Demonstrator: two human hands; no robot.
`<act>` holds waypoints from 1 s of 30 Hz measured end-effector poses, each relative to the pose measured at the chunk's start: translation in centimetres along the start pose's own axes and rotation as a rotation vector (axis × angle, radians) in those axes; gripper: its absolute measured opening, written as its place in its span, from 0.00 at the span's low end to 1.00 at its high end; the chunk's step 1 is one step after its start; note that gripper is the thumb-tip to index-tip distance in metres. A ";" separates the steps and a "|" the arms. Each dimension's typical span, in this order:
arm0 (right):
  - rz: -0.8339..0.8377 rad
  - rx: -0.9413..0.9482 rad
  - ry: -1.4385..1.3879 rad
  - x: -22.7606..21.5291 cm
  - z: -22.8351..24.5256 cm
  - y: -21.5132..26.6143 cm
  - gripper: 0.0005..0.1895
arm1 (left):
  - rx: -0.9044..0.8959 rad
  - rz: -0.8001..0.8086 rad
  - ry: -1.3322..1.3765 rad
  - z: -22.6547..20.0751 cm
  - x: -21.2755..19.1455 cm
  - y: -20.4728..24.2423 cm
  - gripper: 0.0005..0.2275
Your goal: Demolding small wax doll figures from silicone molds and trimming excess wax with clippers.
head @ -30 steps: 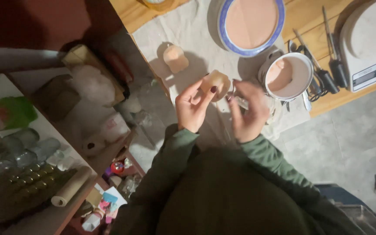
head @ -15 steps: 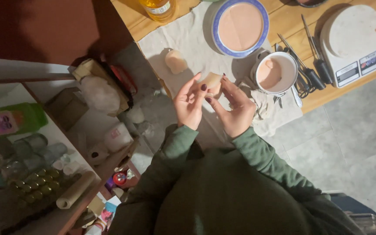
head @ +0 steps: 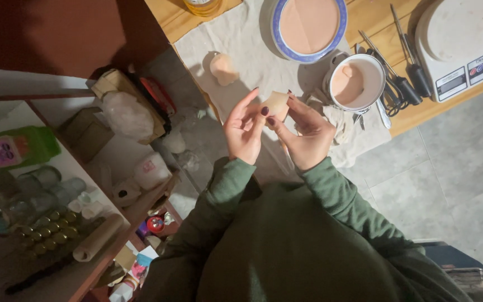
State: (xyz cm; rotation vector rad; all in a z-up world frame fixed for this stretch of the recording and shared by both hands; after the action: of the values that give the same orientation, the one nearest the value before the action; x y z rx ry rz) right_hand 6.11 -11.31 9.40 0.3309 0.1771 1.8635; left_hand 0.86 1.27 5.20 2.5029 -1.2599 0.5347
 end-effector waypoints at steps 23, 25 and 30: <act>-0.091 -0.298 0.782 0.9 3.3 0.6 0.31 | -0.186 -0.005 -0.041 1.5 -0.7 -2.1 0.16; -0.096 -0.294 0.768 1.1 3.3 0.7 0.32 | -0.166 -0.017 -0.069 1.8 -0.7 -1.7 0.17; -0.155 -0.301 0.766 1.2 2.7 0.6 0.28 | -0.100 -0.075 -0.061 0.7 0.2 -1.8 0.26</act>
State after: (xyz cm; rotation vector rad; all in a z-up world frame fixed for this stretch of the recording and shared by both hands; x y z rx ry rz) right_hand 6.08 -10.53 12.31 -0.6014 0.4191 1.7472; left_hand 2.54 1.84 4.55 2.4885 -1.1783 0.3705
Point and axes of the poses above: each hand's wrist, its own y-axis away from the middle knuckle, its own x-axis out of the palm, z = x × y, the point moved 2 cm from there along -y, towards the middle knuckle, and after that the axes turned 11 degrees about x, right-handed, at the moved point
